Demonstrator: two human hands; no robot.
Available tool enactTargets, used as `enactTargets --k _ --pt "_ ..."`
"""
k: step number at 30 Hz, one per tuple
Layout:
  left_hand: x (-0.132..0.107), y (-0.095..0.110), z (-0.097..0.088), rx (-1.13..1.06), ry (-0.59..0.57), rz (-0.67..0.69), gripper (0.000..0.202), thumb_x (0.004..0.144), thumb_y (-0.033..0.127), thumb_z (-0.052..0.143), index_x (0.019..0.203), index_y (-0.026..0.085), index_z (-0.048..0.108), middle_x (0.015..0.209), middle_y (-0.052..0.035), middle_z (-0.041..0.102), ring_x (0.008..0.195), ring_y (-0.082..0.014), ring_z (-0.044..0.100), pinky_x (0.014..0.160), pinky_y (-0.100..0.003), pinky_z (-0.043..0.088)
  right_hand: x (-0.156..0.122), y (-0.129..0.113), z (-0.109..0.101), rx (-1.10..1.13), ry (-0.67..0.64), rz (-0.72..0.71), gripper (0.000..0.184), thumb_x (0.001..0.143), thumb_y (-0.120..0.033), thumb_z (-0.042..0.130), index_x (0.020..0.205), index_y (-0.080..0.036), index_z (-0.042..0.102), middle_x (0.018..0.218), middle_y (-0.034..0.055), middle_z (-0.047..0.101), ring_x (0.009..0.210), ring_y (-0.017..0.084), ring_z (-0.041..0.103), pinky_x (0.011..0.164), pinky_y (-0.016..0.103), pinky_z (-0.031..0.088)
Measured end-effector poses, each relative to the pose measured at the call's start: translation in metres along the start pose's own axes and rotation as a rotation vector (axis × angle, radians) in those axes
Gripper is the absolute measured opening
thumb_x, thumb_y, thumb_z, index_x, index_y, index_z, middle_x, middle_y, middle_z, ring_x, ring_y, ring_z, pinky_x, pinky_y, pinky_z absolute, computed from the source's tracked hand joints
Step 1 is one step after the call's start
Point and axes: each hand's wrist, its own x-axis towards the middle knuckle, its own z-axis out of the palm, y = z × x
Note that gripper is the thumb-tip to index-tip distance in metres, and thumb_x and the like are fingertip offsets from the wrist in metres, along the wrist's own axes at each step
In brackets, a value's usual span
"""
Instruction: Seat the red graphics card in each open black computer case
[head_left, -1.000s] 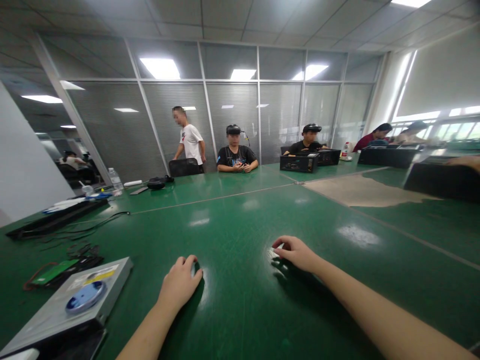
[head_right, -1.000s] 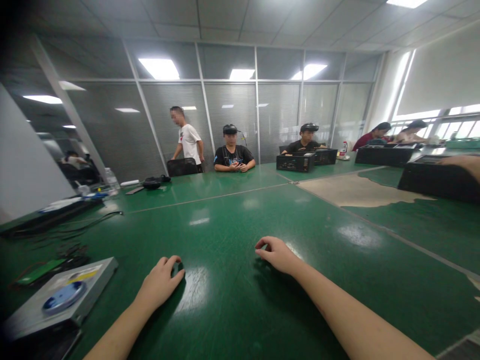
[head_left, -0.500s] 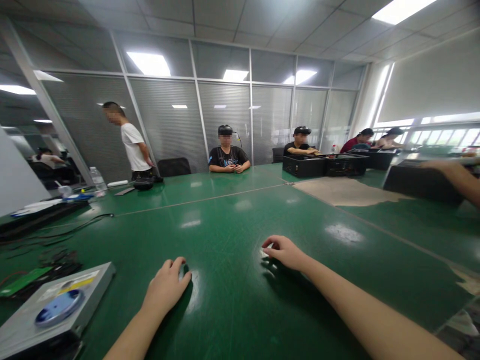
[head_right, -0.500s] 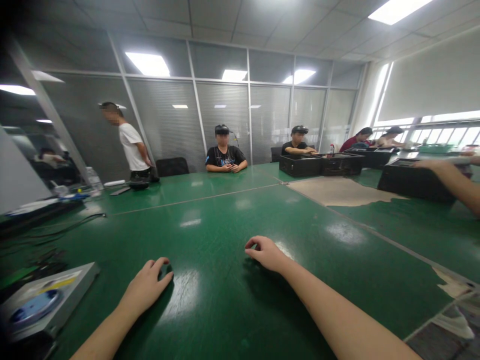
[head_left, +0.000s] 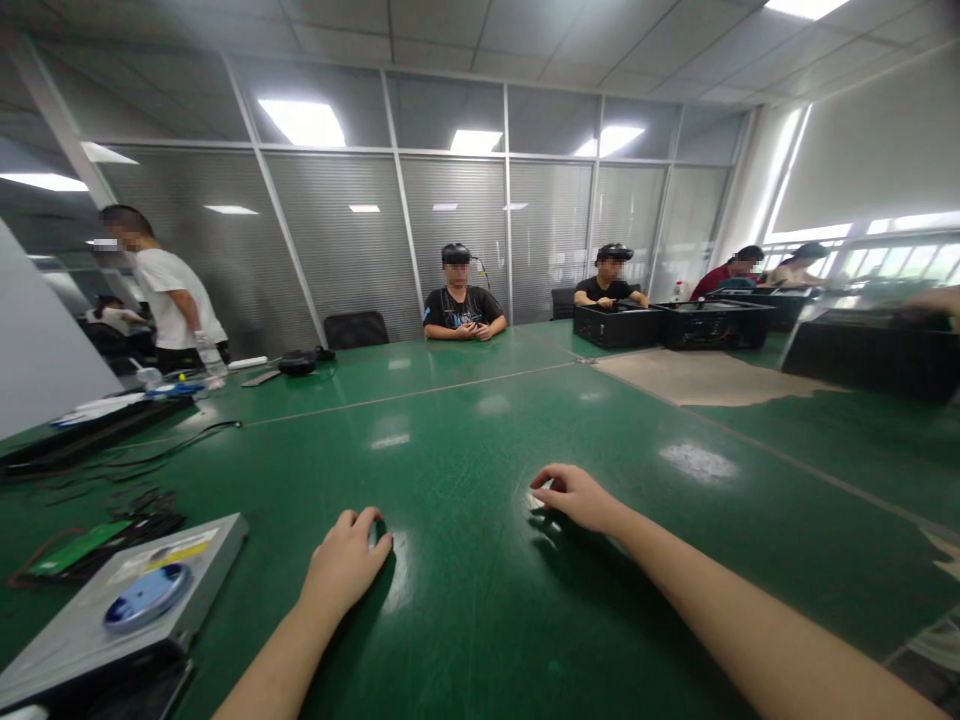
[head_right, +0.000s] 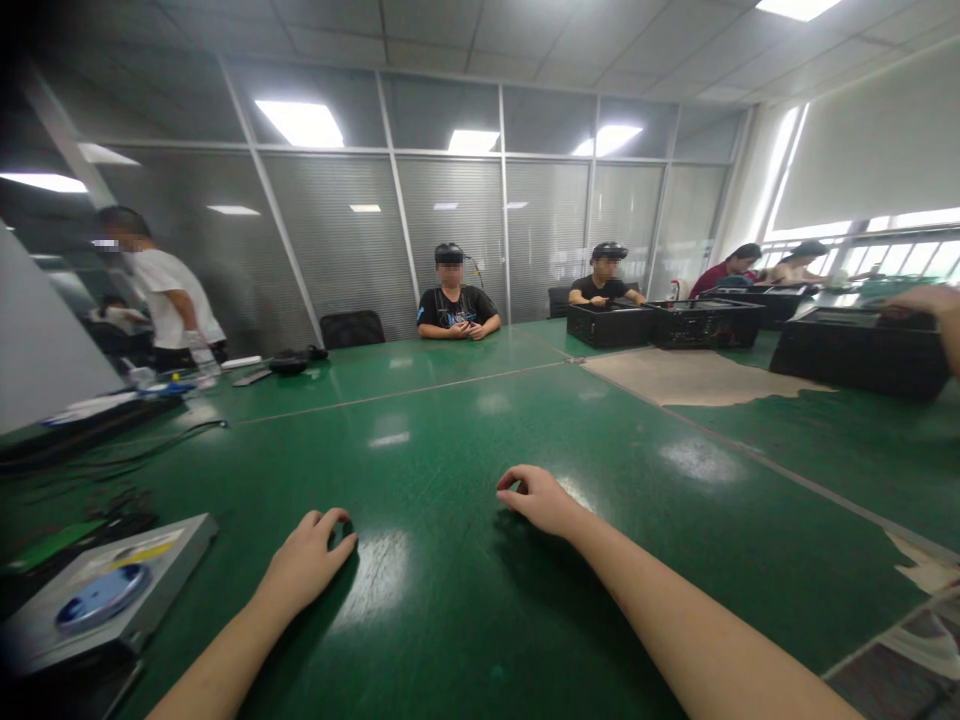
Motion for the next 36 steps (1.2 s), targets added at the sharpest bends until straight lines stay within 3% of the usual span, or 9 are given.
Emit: enactTargets --k 11,22,29,33,36 --pt "-0.003 0.001 0.003 0.012 0.048 0.014 0.042 0.087 0.046 0.044 0.12 0.023 0.056 0.109 -0.0095 0.054 0.097 -0.0244 0.06 0.083 -0.035 0.046 0.001 0.005 0.0 0.004 -0.015 -0.011 0.028 0.084 -0.037 0.062 0.099 -0.015 0.069 0.077 0.0052 0.069 0.07 0.017 0.062 0.065 0.028 0.046" --pt "-0.001 0.003 -0.002 0.001 0.01 0.0 0.042 0.086 0.049 0.042 0.115 0.024 0.058 0.107 -0.0089 0.054 0.094 -0.0248 0.061 0.08 -0.036 0.047 0.002 0.006 0.001 -0.014 0.003 -0.022 0.026 0.084 -0.036 0.062 0.099 -0.016 0.07 0.078 0.0043 0.069 0.071 0.017 0.061 0.065 0.027 0.046" --pt "0.002 0.002 -0.004 -0.003 -0.033 -0.002 0.047 0.086 0.052 0.038 0.118 0.022 0.056 0.109 -0.0098 0.054 0.094 -0.0257 0.061 0.078 -0.036 0.048 -0.002 -0.008 -0.003 -0.076 0.101 -0.115 0.023 0.083 -0.032 0.064 0.101 -0.017 0.068 0.087 0.0048 0.066 0.072 0.015 0.059 0.068 0.027 0.047" --pt "0.006 -0.002 -0.001 -0.018 -0.033 -0.005 0.05 0.086 0.054 0.037 0.119 0.022 0.057 0.111 -0.0106 0.054 0.095 -0.0265 0.061 0.077 -0.037 0.048 0.006 -0.014 -0.034 -0.217 0.303 -0.226 0.025 0.085 -0.031 0.062 0.106 -0.018 0.065 0.101 0.008 0.064 0.086 0.018 0.06 0.079 0.03 0.047" --pt "0.01 -0.007 0.005 -0.031 -0.029 -0.003 0.052 0.086 0.056 0.037 0.12 0.023 0.057 0.113 -0.0112 0.055 0.095 -0.0273 0.061 0.076 -0.038 0.049 0.025 -0.005 -0.089 -0.349 0.528 -0.235 0.028 0.087 -0.035 0.059 0.109 -0.017 0.063 0.103 0.0099 0.064 0.091 0.02 0.06 0.083 0.032 0.047"
